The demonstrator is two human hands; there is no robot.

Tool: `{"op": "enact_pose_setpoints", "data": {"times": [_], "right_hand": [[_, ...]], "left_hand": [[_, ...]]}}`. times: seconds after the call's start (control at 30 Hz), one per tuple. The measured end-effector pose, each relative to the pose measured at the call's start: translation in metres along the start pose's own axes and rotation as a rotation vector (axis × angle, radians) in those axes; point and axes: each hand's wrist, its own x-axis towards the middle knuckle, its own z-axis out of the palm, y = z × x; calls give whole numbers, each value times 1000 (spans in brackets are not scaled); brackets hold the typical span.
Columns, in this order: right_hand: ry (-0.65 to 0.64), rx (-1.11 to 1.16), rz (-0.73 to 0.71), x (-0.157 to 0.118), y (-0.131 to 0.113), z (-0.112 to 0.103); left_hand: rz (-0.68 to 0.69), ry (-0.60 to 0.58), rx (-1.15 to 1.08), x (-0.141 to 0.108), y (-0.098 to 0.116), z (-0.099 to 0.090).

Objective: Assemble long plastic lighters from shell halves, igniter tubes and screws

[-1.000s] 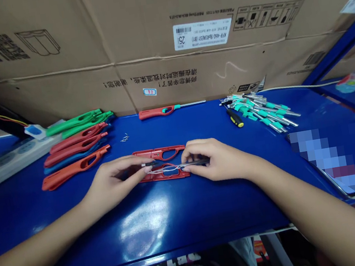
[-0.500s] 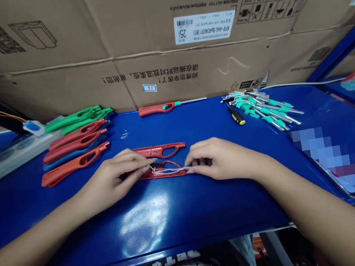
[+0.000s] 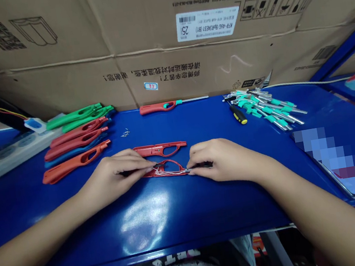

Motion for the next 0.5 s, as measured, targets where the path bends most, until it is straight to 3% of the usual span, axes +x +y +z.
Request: {"op": "enact_pose_setpoints", "data": {"times": [0.5], "right_hand": [[-20,-117,-15,1,0,4]], "left_hand": [[26,4,17,2,1,1]]}}
